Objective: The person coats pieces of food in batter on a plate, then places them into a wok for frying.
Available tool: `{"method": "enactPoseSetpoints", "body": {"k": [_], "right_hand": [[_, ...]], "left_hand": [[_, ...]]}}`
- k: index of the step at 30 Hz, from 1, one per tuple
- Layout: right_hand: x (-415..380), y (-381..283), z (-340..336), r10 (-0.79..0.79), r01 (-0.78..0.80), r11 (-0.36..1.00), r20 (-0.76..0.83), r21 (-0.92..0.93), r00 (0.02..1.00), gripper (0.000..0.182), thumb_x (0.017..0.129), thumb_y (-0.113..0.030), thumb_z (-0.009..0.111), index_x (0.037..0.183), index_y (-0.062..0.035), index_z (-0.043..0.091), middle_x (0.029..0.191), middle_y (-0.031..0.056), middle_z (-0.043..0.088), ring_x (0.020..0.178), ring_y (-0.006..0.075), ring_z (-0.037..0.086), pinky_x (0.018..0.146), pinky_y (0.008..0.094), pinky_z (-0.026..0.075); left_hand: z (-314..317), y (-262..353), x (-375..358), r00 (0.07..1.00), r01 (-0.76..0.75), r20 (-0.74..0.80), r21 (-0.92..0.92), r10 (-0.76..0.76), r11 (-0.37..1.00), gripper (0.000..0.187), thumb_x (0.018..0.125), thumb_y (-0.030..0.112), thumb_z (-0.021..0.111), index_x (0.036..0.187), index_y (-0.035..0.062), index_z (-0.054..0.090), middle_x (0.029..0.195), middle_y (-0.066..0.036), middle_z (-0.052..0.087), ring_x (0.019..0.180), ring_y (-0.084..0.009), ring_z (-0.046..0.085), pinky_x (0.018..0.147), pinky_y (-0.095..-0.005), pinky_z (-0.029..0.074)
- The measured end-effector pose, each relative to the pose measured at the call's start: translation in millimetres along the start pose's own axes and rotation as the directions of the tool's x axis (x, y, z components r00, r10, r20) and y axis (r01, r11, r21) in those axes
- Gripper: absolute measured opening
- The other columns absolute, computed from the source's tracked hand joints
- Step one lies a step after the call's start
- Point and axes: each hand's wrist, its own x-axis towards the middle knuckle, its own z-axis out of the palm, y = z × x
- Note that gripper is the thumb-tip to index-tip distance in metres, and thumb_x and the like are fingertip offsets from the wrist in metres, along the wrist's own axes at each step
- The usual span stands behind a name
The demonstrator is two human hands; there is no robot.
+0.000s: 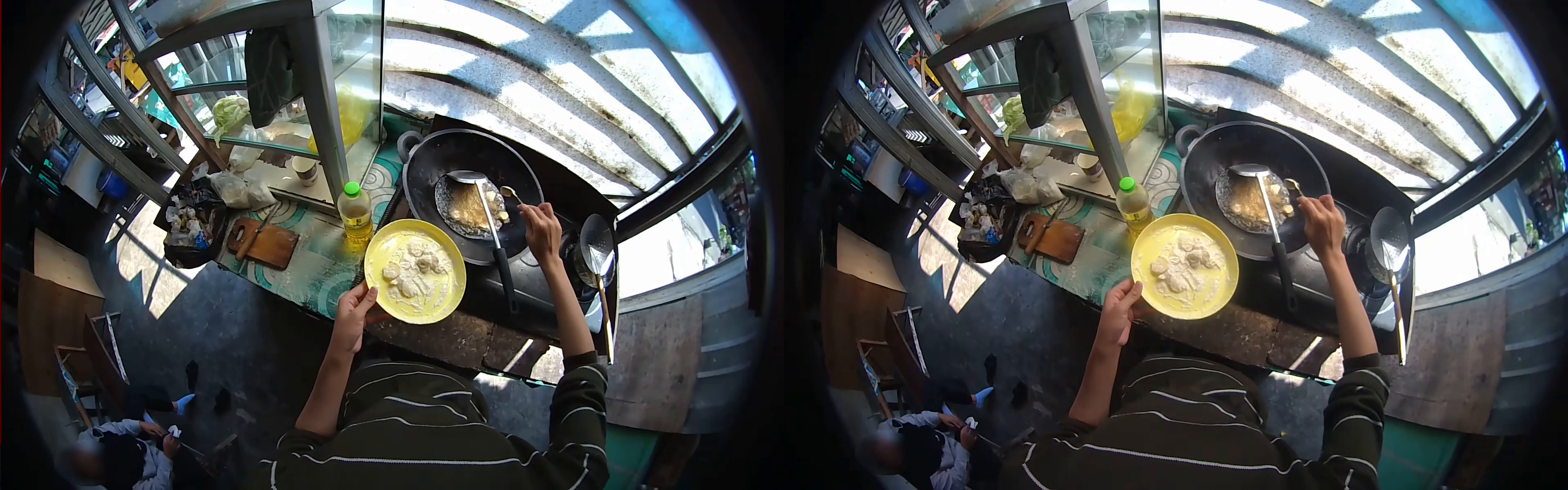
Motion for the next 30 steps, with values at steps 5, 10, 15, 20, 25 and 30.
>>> {"method": "enactPoseSetpoints", "body": {"k": [5,10,15,20,25,30], "right_hand": [[-8,5,4,-0.026,0.03,0.998,0.061,-0.054,0.998,0.008,0.073,-0.011,0.056,0.08,-0.0107,0.06,0.077,-0.0003,0.061,0.07,0.0161,0.049,0.063,0.0297,0.035],[-13,6,3,-0.025,0.035,0.992,0.085,-0.119,0.996,0.007,0.073,-0.012,0.056,0.079,-0.014,0.059,0.076,-0.0039,0.061,0.071,0.0133,0.048,0.067,0.0301,0.028],[-17,10,5,-0.026,0.032,0.986,0.039,-0.164,0.999,0.006,0.073,-0.012,0.056,0.078,-0.0154,0.059,0.075,-0.0054,0.061,0.072,0.0122,0.048,0.068,0.0313,0.025],[-18,9,3,-0.02,0.023,0.985,0.02,-0.169,1.0,0.009,0.072,-0.01,0.054,0.077,-0.0175,0.057,0.074,-0.0056,0.061,0.075,0.012,0.049,0.07,0.0342,0.024],[-19,17,3,0.043,-0.033,0.977,0.042,-0.21,0.998,0.009,0.072,-0.01,0.054,0.077,-0.0174,0.057,0.069,-0.0053,0.059,0.074,0.0122,0.049,0.071,0.0342,0.024],[-15,18,0,0.021,-0.001,0.97,0.08,-0.242,0.997,0.008,0.073,-0.011,0.054,0.077,-0.0175,0.057,0.068,-0.0057,0.058,0.074,0.0118,0.048,0.073,0.0349,0.024]], "left_hand": [[2,2,0,1.0,-0.002,-0.01,-0.025,0.001,1.0,0.028,0.088,0.018,0.044,0.108,-0.001,0.049,0.093,-0.006,0.058,0.079,-0.0108,0.059,0.064,-0.025,0.052],[2,0,0,1.0,0.004,-0.002,-0.01,-0.004,1.0,0.028,0.088,0.018,0.044,0.108,-0.0005,0.049,0.093,-0.006,0.058,0.08,-0.0108,0.059,0.065,-0.0251,0.052],[3,-3,1,1.0,0.015,-0.008,-0.016,-0.015,1.0,0.027,0.086,0.018,0.046,0.105,-0.0003,0.051,0.094,-0.006,0.058,0.081,-0.0109,0.058,0.065,-0.0263,0.052],[6,1,-1,1.0,0.01,0.008,-0.029,-0.009,1.0,0.028,0.086,0.018,0.046,0.106,-0.0006,0.05,0.094,-0.006,0.058,0.081,-0.0112,0.058,0.065,-0.026,0.052],[2,1,-1,1.0,0.014,0.016,-0.007,-0.014,1.0,0.026,0.088,0.018,0.043,0.107,0.0004,0.049,0.092,-0.005,0.058,0.081,-0.0111,0.059,0.066,-0.026,0.052],[2,2,-6,1.0,0.018,-0.006,0.013,-0.017,1.0,0.026,0.088,0.018,0.043,0.106,-0.0002,0.049,0.093,-0.006,0.058,0.08,-0.0112,0.059,0.066,-0.026,0.052]]}}
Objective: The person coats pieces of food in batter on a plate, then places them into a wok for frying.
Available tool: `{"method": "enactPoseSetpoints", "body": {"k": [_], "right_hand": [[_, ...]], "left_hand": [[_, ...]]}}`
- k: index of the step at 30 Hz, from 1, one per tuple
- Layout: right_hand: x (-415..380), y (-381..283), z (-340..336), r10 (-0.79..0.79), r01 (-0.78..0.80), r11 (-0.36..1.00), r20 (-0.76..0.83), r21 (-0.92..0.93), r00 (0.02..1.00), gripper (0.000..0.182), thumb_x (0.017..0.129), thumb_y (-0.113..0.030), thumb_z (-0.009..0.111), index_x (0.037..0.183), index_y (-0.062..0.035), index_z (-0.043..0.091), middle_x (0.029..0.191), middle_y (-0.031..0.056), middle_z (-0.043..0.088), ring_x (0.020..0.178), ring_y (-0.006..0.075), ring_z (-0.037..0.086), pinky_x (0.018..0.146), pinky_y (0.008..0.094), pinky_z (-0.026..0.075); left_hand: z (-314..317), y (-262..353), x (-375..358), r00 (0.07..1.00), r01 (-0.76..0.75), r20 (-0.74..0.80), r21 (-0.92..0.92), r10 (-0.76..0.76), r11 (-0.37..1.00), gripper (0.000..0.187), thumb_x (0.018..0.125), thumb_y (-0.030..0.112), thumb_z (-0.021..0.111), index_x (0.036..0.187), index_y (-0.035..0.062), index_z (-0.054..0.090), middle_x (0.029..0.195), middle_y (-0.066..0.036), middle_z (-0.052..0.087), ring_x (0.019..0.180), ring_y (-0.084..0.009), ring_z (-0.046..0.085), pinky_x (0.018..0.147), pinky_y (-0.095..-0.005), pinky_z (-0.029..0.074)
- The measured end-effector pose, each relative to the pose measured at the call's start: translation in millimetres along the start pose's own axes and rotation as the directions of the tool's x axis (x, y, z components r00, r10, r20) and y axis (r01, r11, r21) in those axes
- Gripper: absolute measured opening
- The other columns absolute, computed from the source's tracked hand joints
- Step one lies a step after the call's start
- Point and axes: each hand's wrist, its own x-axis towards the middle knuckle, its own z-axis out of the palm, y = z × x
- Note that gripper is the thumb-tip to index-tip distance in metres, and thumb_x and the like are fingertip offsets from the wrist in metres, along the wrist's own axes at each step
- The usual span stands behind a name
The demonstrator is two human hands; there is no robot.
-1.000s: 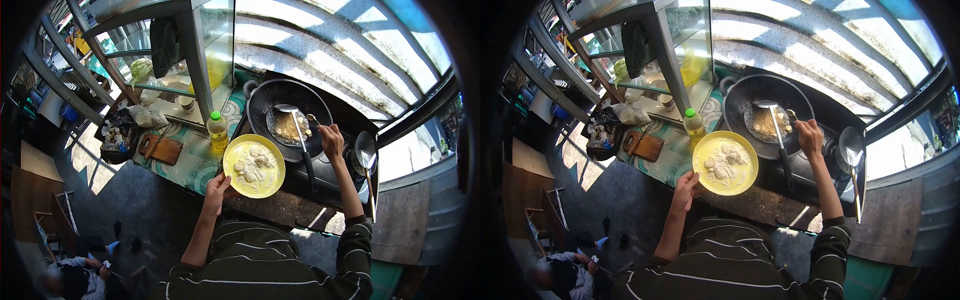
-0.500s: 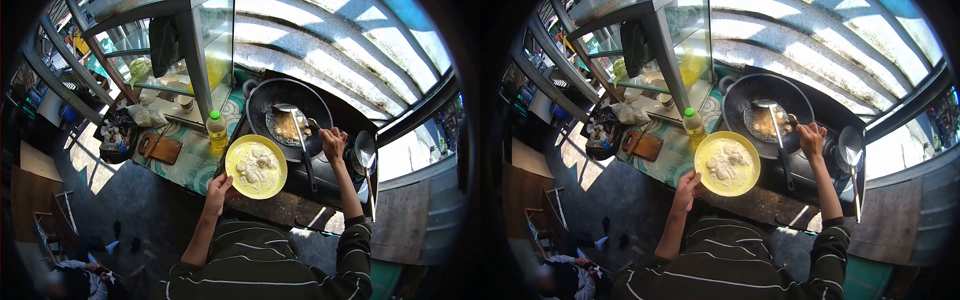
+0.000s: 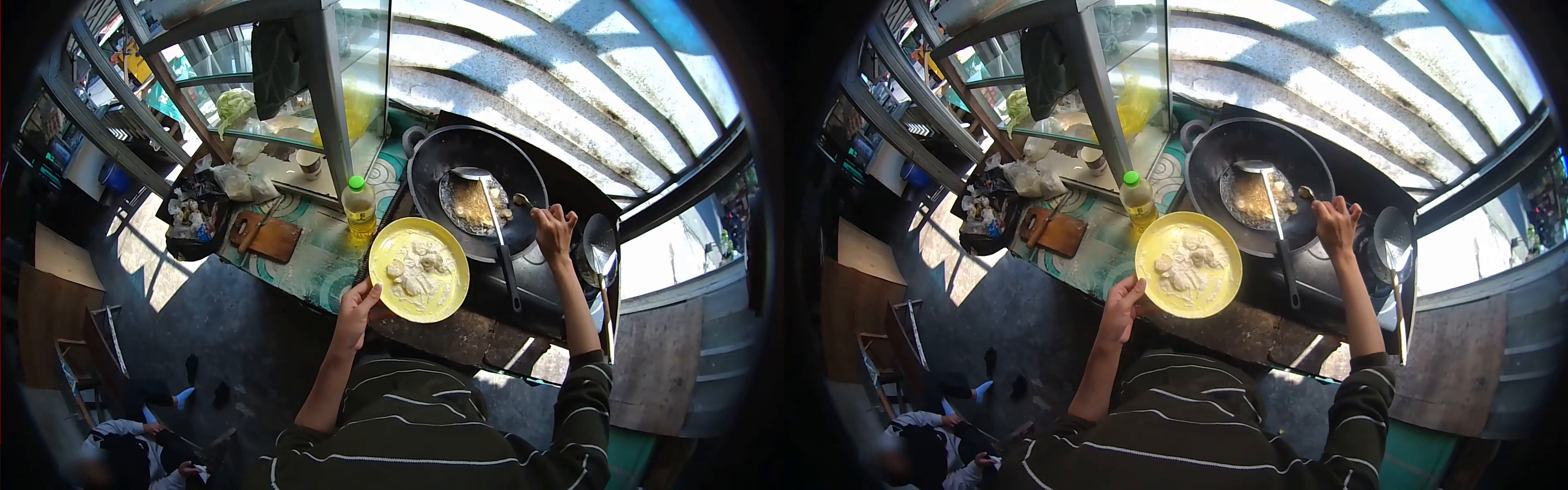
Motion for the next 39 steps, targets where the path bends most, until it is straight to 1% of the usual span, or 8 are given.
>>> {"method": "enactPoseSetpoints", "body": {"k": [2,5,11,14,18,29,35,39], "right_hand": [[5,-2,-6,-0.146,0.152,0.985,0.067,-0.088,0.987,0.008,0.073,-0.011,0.054,0.077,-0.018,0.056,0.07,-0.0062,0.058,0.077,0.0109,0.048,0.075,0.0356,0.024],[8,-3,-11,-0.212,0.216,0.971,0.05,-0.105,0.976,0.008,0.072,-0.012,0.055,0.077,-0.0185,0.056,0.073,-0.0072,0.058,0.079,0.0102,0.047,0.076,0.0361,0.024],[4,-5,-17,-0.175,0.174,0.984,-0.039,-0.031,0.984,0.01,0.071,-0.012,0.056,0.077,-0.0189,0.055,0.076,-0.0089,0.058,0.078,0.01,0.047,0.074,0.035,0.024],[2,-7,-20,-0.181,0.181,0.983,-0.007,-0.026,0.983,0.011,0.071,-0.011,0.056,0.077,-0.0189,0.055,0.076,-0.0094,0.058,0.078,0.0102,0.047,0.073,0.0347,0.024],[1,-8,-21,-0.178,0.177,0.984,-0.021,-0.033,0.984,0.01,0.071,-0.011,0.056,0.077,-0.0189,0.055,0.076,-0.0095,0.058,0.079,0.0103,0.048,0.074,0.0349,0.025],[2,-7,-21,-0.267,0.265,0.959,-0.001,-0.102,0.964,0.01,0.071,-0.016,0.059,0.08,-0.0192,0.055,0.078,-0.0095,0.056,0.079,0.0093,0.048,0.077,0.0356,0.024],[1,-8,-25,-0.238,0.232,0.963,-0.03,-0.136,0.971,0.011,0.071,-0.017,0.06,0.081,-0.019,0.055,0.078,-0.0093,0.056,0.078,0.0087,0.047,0.076,0.0354,0.023],[-5,-6,-25,-0.26,0.249,0.953,-0.05,-0.171,0.964,0.012,0.07,-0.016,0.06,0.081,-0.0186,0.055,0.078,-0.0091,0.056,0.079,0.0089,0.047,0.077,0.0352,0.023]], "left_hand": [[0,1,-1,1.0,-0.002,-0.006,-0.002,0.002,1.0,0.026,0.088,0.017,0.043,0.107,-0.0003,0.049,0.092,-0.006,0.058,0.08,-0.0112,0.059,0.066,-0.0259,0.052],[-2,0,-2,1.0,-0.005,-0.013,-0.009,0.005,1.0,0.026,0.088,0.017,0.043,0.107,-0.0003,0.049,0.092,-0.005,0.058,0.08,-0.0112,0.059,0.066,-0.026,0.052],[-3,-2,0,1.0,-0.001,-0.011,0.003,0.001,1.0,0.026,0.088,0.017,0.043,0.107,0.0003,0.049,0.091,-0.005,0.058,0.079,-0.0105,0.059,0.066,-0.0255,0.052],[0,1,0,1.0,0.009,0.002,0.002,-0.009,1.0,0.026,0.088,0.018,0.043,0.107,0.0007,0.049,0.091,-0.005,0.058,0.08,-0.01,0.058,0.065,-0.0253,0.052],[-1,-3,2,1.0,0.013,0.004,-0.002,-0.013,1.0,0.026,0.088,0.018,0.044,0.107,0.001,0.049,0.092,-0.004,0.058,0.08,-0.0097,0.058,0.065,-0.0254,0.052],[-2,-1,1,1.0,0.014,0.016,-0.013,-0.014,1.0,0.025,0.087,0.018,0.044,0.105,0.001,0.05,0.091,-0.005,0.059,0.08,-0.0103,0.059,0.065,-0.0251,0.052],[-3,-1,1,1.0,0.01,0.022,-0.025,-0.01,1.0,0.025,0.088,0.018,0.044,0.105,0.0012,0.05,0.091,-0.005,0.058,0.08,-0.0105,0.059,0.065,-0.0249,0.052],[-3,-2,1,1.0,0.008,0.026,-0.022,-0.007,1.0,0.026,0.088,0.018,0.044,0.107,0.0011,0.05,0.093,-0.005,0.058,0.081,-0.0104,0.059,0.065,-0.0249,0.052]]}}
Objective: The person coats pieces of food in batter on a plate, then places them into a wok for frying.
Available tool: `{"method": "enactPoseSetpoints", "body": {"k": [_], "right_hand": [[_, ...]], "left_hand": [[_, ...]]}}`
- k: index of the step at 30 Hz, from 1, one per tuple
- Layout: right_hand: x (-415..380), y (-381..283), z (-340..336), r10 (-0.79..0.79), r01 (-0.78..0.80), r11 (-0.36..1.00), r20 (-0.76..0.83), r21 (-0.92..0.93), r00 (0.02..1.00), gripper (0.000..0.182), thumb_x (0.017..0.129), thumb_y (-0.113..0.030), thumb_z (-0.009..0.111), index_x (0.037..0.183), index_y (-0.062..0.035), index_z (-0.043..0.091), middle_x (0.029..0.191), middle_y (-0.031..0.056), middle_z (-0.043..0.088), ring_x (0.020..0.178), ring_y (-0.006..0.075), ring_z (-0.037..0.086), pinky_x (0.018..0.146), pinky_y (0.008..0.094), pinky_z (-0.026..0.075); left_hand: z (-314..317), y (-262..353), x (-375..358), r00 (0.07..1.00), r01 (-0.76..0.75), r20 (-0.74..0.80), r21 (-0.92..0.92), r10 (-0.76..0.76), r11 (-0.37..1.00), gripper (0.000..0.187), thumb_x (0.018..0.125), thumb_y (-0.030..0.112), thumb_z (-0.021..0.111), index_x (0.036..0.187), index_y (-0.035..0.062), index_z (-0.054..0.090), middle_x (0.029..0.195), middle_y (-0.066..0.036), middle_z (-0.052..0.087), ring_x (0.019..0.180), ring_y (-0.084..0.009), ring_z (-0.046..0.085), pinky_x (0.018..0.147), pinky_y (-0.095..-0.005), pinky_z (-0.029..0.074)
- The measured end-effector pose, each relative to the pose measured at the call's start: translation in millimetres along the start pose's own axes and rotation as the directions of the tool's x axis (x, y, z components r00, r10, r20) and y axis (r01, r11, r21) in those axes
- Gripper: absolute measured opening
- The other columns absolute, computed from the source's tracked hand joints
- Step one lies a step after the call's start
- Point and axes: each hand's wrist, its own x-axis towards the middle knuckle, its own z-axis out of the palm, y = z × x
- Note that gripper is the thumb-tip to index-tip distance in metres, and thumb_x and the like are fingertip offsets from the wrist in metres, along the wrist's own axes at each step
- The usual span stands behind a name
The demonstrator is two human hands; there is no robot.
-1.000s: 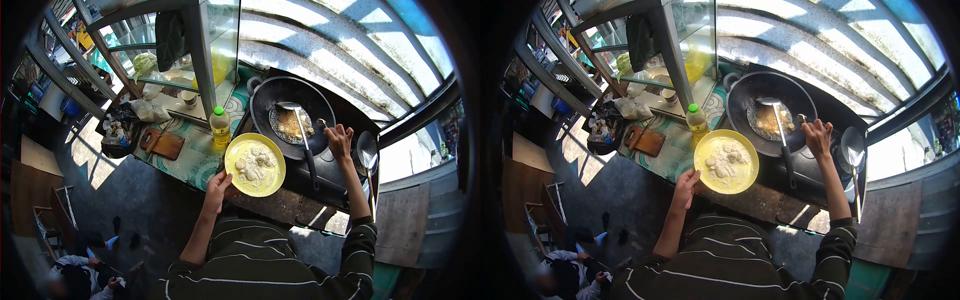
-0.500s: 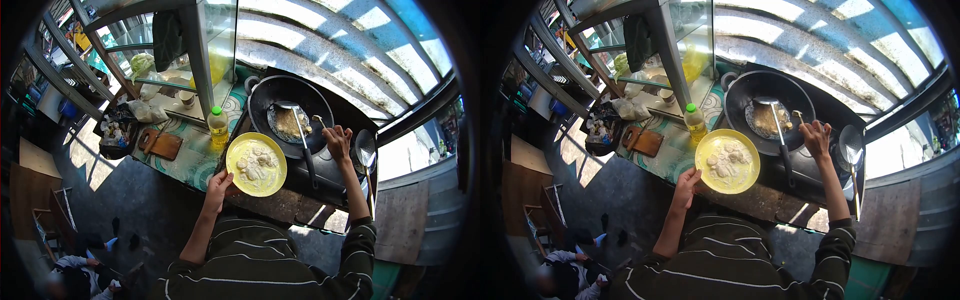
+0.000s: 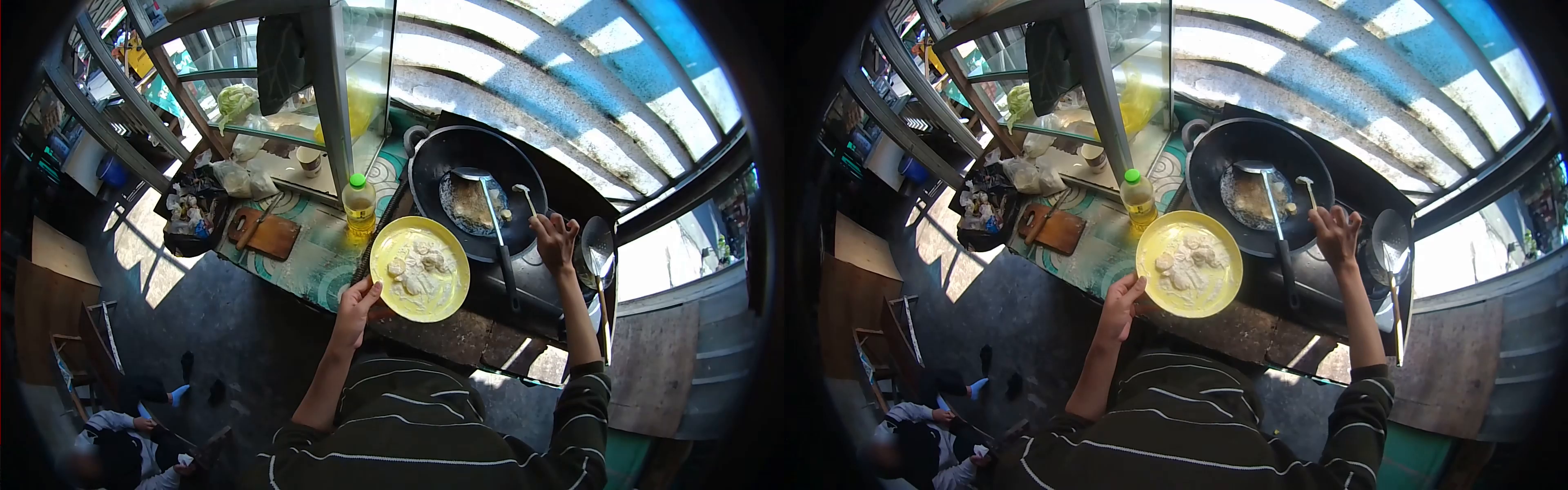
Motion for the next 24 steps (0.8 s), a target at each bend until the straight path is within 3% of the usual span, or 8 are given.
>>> {"method": "enactPoseSetpoints", "body": {"k": [24], "right_hand": [[-2.4,0.0,2.4,0.056,-0.055,0.997,-0.024,0.051,0.998,0.013,0.07,-0.018,0.061,0.082,-0.0191,0.056,0.08,-0.0092,0.057,0.08,0.0098,0.047,0.075,0.0347,0.023]], "left_hand": [[0.9,-4.0,0.8,1.0,0.017,0.005,-0.007,-0.017,1.0,0.03,0.087,0.02,0.045,0.111,0.0009,0.048,0.093,-0.004,0.057,0.08,-0.0088,0.057,0.065,-0.0257,0.052]]}}
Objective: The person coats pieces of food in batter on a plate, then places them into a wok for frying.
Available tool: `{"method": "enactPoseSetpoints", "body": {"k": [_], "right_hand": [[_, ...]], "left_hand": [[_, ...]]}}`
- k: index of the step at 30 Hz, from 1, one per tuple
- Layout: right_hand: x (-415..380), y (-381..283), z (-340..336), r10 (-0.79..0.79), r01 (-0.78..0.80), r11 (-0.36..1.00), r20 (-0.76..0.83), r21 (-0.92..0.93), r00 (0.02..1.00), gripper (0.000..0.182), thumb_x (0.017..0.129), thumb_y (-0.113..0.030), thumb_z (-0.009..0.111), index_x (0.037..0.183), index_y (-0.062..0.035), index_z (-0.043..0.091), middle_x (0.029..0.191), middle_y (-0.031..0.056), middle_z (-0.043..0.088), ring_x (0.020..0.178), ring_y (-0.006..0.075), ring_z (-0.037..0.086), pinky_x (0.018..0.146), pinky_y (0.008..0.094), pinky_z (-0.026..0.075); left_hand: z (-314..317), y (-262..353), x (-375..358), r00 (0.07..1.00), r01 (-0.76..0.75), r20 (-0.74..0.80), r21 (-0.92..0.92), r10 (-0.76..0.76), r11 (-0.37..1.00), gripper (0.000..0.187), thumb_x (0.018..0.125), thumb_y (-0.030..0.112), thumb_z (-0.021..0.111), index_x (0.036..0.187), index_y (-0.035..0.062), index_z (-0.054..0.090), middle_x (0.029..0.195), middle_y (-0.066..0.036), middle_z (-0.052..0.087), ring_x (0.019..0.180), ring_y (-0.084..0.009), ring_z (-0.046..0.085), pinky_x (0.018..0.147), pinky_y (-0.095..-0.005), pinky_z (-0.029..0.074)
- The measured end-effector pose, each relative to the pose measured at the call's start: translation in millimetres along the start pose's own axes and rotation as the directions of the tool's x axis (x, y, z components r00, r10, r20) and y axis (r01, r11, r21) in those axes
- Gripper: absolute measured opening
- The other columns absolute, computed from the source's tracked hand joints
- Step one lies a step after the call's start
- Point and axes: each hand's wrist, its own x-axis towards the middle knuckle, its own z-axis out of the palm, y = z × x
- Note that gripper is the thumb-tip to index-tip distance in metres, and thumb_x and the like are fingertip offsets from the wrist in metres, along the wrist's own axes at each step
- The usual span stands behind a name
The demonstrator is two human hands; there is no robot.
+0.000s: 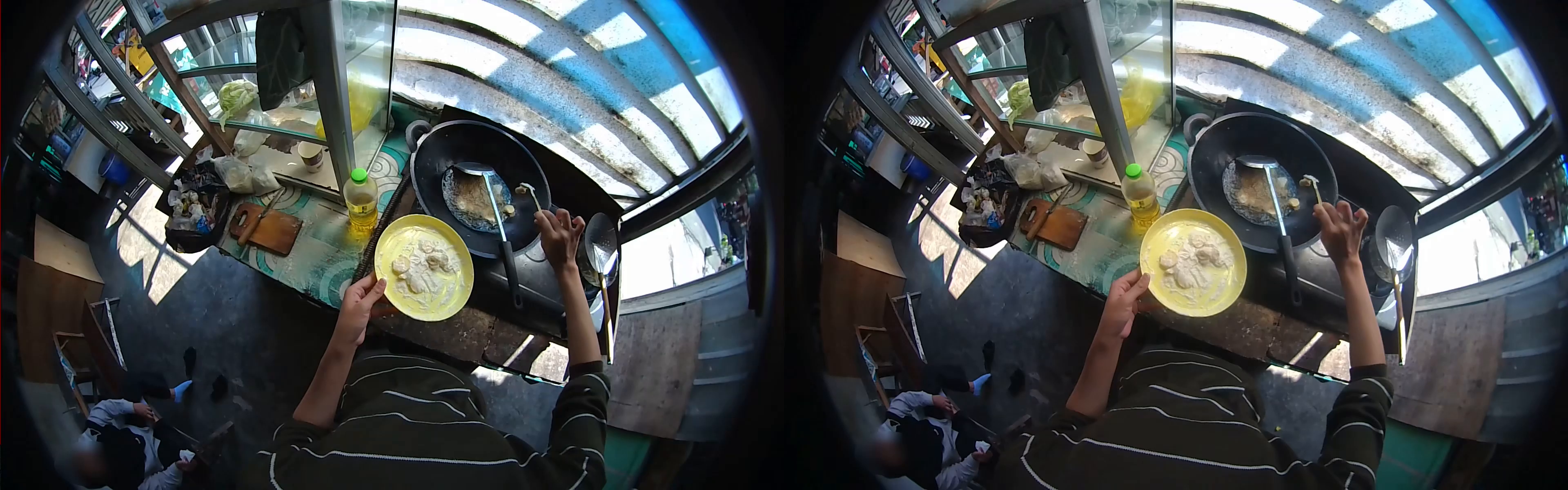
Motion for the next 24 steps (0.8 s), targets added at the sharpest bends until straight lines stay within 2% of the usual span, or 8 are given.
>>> {"method": "enactPoseSetpoints", "body": {"k": [6,9,10,12,13,15,18,24], "right_hand": [[11,5,-7,0.065,-0.066,0.998,-0.076,-0.009,0.995,0.014,0.07,-0.015,0.062,0.082,-0.0186,0.057,0.077,-0.0096,0.059,0.077,0.0104,0.047,0.073,0.0335,0.024],[17,9,-14,0.224,-0.217,0.973,-0.096,0.076,0.97,0.009,0.074,-0.014,0.058,0.083,-0.0171,0.059,0.077,-0.008,0.059,0.074,0.0105,0.048,0.072,0.0321,0.025],[18,10,-15,0.395,-0.368,0.912,-0.152,0.181,0.906,0.008,0.077,-0.013,0.055,0.083,-0.0153,0.059,0.076,-0.0058,0.06,0.071,0.0108,0.049,0.07,0.0301,0.027],[23,10,-22,0.683,-0.527,0.665,-0.145,0.528,0.716,0.016,0.086,-0.014,0.044,0.084,-0.0069,0.058,0.07,0.0026,0.059,0.063,0.0107,0.05,0.063,0.0242,0.033],[24,7,-26,0.682,-0.527,0.665,-0.143,0.53,0.717,0.016,0.086,-0.014,0.044,0.084,-0.0069,0.058,0.07,0.0026,0.059,0.063,0.0107,0.05,0.063,0.0242,0.033],[21,-6,-38,0.846,-0.389,0.048,0.17,0.92,0.506,0.023,0.089,-0.017,0.04,0.083,-0.0013,0.056,0.067,0.0058,0.058,0.063,0.0099,0.05,0.058,0.0213,0.034],[10,-56,-73,0.658,-0.424,-0.097,0.377,0.901,0.651,0.028,0.09,-0.018,0.036,0.082,0.0004,0.055,0.069,0.0066,0.057,0.064,0.0093,0.048,0.06,0.0209,0.035],[-8,-103,-84,0.446,-0.559,-0.174,0.571,0.811,0.689,0.032,0.091,-0.025,0.035,0.094,0.0001,0.055,0.086,0.0094,0.053,0.078,0.0144,0.049,0.073,0.0258,0.036]], "left_hand": [[0,1,0,1.0,0.007,0.005,0.019,-0.007,1.0,0.03,0.087,0.02,0.045,0.111,0.0013,0.047,0.093,-0.004,0.057,0.081,-0.0091,0.057,0.065,-0.0255,0.052],[2,1,0,1.0,0.005,-0.006,0.014,-0.005,1.0,0.03,0.088,0.02,0.044,0.11,0.0015,0.047,0.094,-0.004,0.057,0.082,-0.0092,0.057,0.065,-0.0252,0.052],[2,1,0,1.0,-0.005,-0.013,0.011,0.005,1.0,0.029,0.087,0.02,0.045,0.109,0.0012,0.048,0.094,-0.004,0.058,0.081,-0.0093,0.057,0.065,-0.0259,0.051],[2,-1,1,1.0,-0.014,-0.025,0.006,0.014,1.0,0.029,0.087,0.021,0.045,0.107,0.0009,0.05,0.094,-0.005,0.058,0.081,-0.0095,0.058,0.066,-0.0265,0.051],[1,-3,2,0.999,-0.011,-0.032,0.002,0.011,1.0,0.028,0.087,0.021,0.045,0.106,0.0011,0.05,0.094,-0.005,0.058,0.081,-0.0096,0.058,0.066,-0.0267,0.05],[2,-5,3,0.999,-0.005,-0.036,-0.001,0.005,1.0,0.027,0.087,0.021,0.045,0.106,0.0012,0.05,0.094,-0.005,0.058,0.081,-0.0098,0.058,0.066,-0.0269,0.05],[8,-7,7,1.0,-0.015,-0.025,-0.014,0.015,1.0,0.026,0.087,0.021,0.044,0.104,0.0015,0.05,0.094,-0.005,0.058,0.082,-0.0104,0.058,0.067,-0.0272,0.05],[11,-13,10,0.999,-0.039,0.007,-0.09,0.04,0.995,0.026,0.088,0.018,0.042,0.107,0.0005,0.047,0.097,-0.006,0.056,0.085,-0.0117,0.057,0.07,-0.0272,0.05]]}}
